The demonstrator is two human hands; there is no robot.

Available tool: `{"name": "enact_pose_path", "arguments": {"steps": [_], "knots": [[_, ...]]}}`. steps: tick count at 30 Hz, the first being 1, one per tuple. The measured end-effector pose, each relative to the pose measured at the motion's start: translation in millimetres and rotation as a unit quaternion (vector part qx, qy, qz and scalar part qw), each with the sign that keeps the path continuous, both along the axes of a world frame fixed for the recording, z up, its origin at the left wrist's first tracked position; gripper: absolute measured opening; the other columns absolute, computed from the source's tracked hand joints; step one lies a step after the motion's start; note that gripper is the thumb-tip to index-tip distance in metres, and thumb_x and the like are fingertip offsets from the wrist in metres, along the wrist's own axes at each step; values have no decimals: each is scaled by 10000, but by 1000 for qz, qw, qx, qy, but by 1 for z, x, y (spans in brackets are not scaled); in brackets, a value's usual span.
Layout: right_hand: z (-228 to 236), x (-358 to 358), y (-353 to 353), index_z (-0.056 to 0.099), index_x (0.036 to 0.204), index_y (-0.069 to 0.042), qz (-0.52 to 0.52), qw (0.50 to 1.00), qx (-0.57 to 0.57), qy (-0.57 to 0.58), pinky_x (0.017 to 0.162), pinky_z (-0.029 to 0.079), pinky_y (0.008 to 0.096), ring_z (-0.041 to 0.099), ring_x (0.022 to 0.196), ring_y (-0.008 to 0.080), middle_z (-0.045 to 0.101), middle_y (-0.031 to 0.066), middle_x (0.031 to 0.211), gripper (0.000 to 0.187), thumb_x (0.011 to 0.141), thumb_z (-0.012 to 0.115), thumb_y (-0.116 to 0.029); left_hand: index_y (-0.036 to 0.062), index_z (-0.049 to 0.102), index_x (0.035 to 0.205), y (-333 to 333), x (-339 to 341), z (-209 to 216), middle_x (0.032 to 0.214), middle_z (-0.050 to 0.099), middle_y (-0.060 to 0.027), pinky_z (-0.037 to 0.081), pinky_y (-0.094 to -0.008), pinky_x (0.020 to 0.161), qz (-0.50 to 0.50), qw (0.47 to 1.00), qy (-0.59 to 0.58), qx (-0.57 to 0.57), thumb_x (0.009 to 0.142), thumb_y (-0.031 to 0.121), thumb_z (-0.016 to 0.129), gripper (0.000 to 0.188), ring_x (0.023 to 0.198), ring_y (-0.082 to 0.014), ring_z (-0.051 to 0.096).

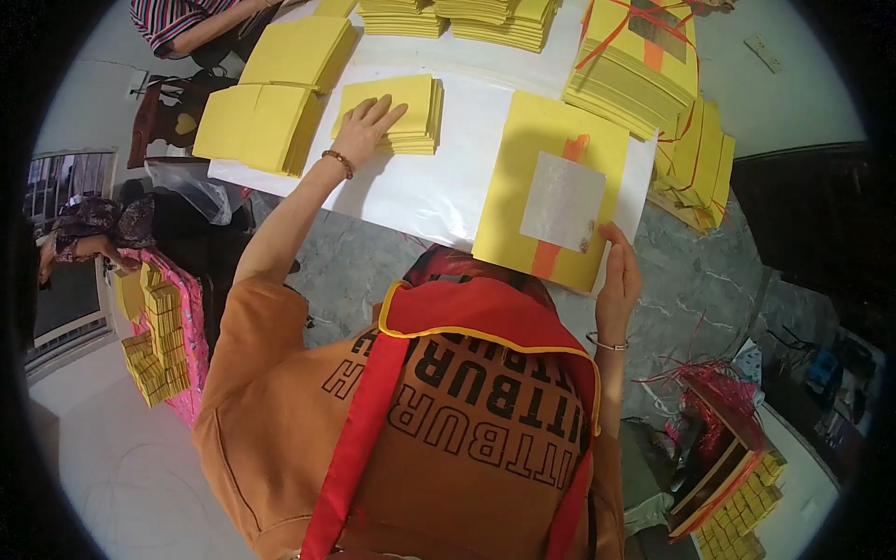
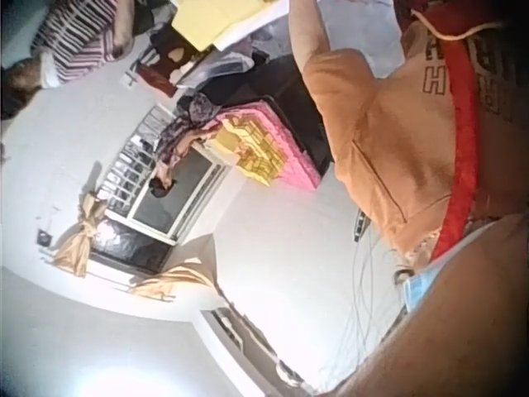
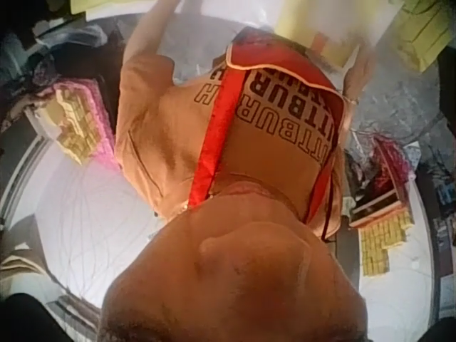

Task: Applying small metallic foil squares to the top of paper stacks and organizing them.

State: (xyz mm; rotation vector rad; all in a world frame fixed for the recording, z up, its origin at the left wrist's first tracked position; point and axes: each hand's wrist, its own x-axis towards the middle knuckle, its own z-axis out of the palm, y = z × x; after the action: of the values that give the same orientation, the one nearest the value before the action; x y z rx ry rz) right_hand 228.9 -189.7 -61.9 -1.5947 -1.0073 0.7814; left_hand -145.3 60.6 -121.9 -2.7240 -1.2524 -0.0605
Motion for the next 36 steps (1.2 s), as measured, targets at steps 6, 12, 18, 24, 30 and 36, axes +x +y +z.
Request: {"name": "enact_pose_path", "arguments": {"steps": [6, 12, 18, 24, 30, 36], "knots": [[-1, -5, 0, 554, 1160, 20, -7, 1000, -3, 24, 932, 382, 290, 522, 1079, 170, 586, 96, 1145, 321, 944, 442, -189, 222, 327, 1366, -13, -1, -12, 1388, 319, -127, 264, -449, 1016, 7, 999, -18, 41, 719, 98, 589, 709, 1251, -329, 317], [-4, 0, 4, 585, 1121, -21, 20, 995, 27, -96, 959, 365, 334, 496, 1146, 246, 560, 146, 1186, 268, 901, 498, -147, 222, 270, 1388, -1, -9, -6, 1403, 293, -135, 254, -467, 1025, -13, 1000, -3, 8, 722, 169, 625, 757, 1258, -334, 307], [0, -1, 8, 600, 1098, -38, 29, 991, 26, -129, 965, 364, 361, 473, 1175, 273, 565, 145, 1174, 257, 868, 548, -141, 220, 261, 1385, 0, 1, 39, 1388, 309, -133, 250, -480, 1026, 8, 996, 23, -90, 681, 196, 674, 817, 1262, -341, 302], [-5, -1, 6, 609, 1067, -39, 32, 989, 55, -130, 947, 387, 367, 473, 1169, 275, 605, 102, 1098, 224, 863, 556, -116, 186, 325, 1349, -26, 33, 62, 1366, 343, -148, 263, -501, 1003, -18, 995, -94, -41, 672, 90, 618, 744, 1243, -332, 338], [-11, -3, 10, 605, 1015, -26, 48, 994, 72, -68, 941, 395, 359, 539, 1069, 255, 625, 94, 1023, 190, 838, 572, -87, 85, 554, 1160, -122, 110, 79, 1183, 508, -128, 361, -404, 880, -210, 935, -256, -126, 747, 135, 612, 420, 1090, -301, 455], [-17, 0, 10, 626, 963, 1, 73, 992, 68, -83, 849, 466, 296, 549, 1024, 208, 580, 109, 1097, 151, 852, 561, -79, 76, 571, 1104, -154, 139, 90, 1030, 552, -94, 370, -369, 816, -291, 931, -204, -86, 754, 272, 650, 409, 949, -266, 494]]}}
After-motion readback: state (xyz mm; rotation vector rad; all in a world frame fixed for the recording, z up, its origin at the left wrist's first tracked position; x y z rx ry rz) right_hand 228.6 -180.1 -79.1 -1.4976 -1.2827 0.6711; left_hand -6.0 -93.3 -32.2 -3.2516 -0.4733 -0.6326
